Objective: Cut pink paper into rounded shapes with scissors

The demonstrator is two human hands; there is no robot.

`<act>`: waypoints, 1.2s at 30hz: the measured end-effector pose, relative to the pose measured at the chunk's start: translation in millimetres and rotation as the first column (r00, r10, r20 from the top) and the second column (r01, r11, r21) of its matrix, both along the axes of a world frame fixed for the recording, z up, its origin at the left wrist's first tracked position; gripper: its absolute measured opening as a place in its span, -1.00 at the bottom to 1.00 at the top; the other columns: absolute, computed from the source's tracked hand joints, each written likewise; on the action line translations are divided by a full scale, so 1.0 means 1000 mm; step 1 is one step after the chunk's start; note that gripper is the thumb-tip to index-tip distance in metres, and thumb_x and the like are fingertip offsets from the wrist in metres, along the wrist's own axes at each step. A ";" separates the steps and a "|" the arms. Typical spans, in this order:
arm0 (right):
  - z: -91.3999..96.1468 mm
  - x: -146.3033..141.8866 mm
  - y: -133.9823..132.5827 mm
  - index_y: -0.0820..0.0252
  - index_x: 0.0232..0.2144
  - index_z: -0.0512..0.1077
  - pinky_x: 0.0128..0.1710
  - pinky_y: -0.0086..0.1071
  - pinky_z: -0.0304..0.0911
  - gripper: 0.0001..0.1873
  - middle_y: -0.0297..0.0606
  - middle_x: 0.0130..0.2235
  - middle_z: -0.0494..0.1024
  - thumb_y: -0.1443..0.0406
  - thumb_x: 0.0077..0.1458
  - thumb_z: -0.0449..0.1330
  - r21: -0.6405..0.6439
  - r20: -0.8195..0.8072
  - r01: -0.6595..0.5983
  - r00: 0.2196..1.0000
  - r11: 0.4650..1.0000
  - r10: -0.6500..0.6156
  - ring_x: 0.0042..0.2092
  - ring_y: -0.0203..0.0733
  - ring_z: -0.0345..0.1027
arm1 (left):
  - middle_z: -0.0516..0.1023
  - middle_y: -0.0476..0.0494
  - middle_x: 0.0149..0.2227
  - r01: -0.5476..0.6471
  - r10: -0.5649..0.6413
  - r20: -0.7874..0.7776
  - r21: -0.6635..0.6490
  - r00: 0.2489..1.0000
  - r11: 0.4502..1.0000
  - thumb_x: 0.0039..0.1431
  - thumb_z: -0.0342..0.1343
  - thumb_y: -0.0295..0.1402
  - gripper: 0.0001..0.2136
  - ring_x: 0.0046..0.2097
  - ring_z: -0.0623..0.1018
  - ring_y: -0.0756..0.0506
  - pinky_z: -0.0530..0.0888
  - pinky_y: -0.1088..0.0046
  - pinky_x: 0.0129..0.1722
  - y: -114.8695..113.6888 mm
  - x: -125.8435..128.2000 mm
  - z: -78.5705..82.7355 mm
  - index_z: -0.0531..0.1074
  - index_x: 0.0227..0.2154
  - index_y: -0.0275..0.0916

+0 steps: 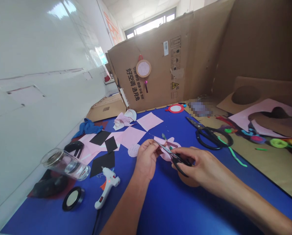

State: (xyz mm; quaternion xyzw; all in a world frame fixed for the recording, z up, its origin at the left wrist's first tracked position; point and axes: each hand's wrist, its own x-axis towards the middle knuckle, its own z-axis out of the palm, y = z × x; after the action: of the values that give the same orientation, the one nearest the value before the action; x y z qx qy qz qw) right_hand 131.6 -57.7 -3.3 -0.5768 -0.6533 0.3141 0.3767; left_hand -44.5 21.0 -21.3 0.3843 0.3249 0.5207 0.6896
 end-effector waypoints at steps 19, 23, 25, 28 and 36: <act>-0.001 -0.001 -0.001 -0.04 0.06 0.67 -0.30 -0.32 0.30 -0.61 -0.29 -0.29 0.69 0.21 0.19 0.27 -0.002 0.082 0.025 0.996 1.000 -0.025 -0.28 -0.05 0.52 | 0.52 0.00 -0.45 -0.023 0.021 0.036 0.069 0.999 0.997 -0.07 0.40 -0.43 -0.82 -0.32 0.52 -0.06 0.44 0.36 -0.15 0.003 0.000 -0.001 0.46 -0.55 -0.20; 0.000 -0.002 -0.001 -0.03 0.07 0.65 -0.29 -0.30 0.28 -0.60 -0.31 -0.31 0.67 0.19 0.21 0.27 -0.047 0.060 0.014 0.998 0.999 -0.012 -0.28 -0.06 0.49 | 0.59 -0.04 -0.41 -0.036 0.030 0.089 0.065 0.996 0.997 -0.06 0.39 -0.43 -0.83 -0.29 0.55 -0.08 0.45 0.34 -0.13 0.001 0.003 -0.002 0.48 -0.55 -0.19; 0.001 -0.002 -0.001 -0.03 0.07 0.65 -0.26 -0.29 0.28 -0.61 -0.31 -0.31 0.66 0.18 0.22 0.27 -0.058 0.050 0.007 0.999 0.998 -0.004 -0.27 -0.06 0.49 | 0.62 -0.06 -0.40 -0.036 0.029 0.104 0.069 0.994 0.997 -0.05 0.38 -0.42 -0.84 -0.27 0.57 -0.10 0.46 0.34 -0.13 0.000 0.005 -0.002 0.48 -0.56 -0.18; 0.002 -0.003 -0.002 -0.01 0.07 0.65 -0.26 -0.29 0.29 -0.61 -0.29 -0.29 0.66 0.18 0.22 0.26 -0.079 0.038 0.021 0.999 0.997 -0.019 -0.26 -0.05 0.50 | 0.62 -0.05 -0.41 -0.043 0.036 0.111 0.057 0.993 0.997 -0.07 0.40 -0.42 -0.83 -0.28 0.57 -0.08 0.45 0.37 -0.15 0.000 0.006 -0.002 0.49 -0.56 -0.19; 0.005 -0.004 -0.003 0.05 0.06 0.65 -0.36 -0.33 0.27 -0.61 -0.24 -0.24 0.66 0.19 0.22 0.25 -0.101 -0.018 0.020 1.000 0.995 -0.022 -0.26 -0.05 0.51 | 0.60 -0.04 -0.43 -0.041 0.037 0.117 0.037 0.992 0.998 -0.09 0.42 -0.42 -0.82 -0.29 0.56 -0.07 0.45 0.38 -0.15 0.001 0.006 -0.003 0.48 -0.56 -0.19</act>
State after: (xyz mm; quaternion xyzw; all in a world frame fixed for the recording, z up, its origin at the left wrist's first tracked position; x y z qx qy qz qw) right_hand 127.2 -60.5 1.6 -0.5990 -0.6269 0.3479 0.3566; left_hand -38.8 21.6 -24.4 0.3604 0.2815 0.5617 0.6895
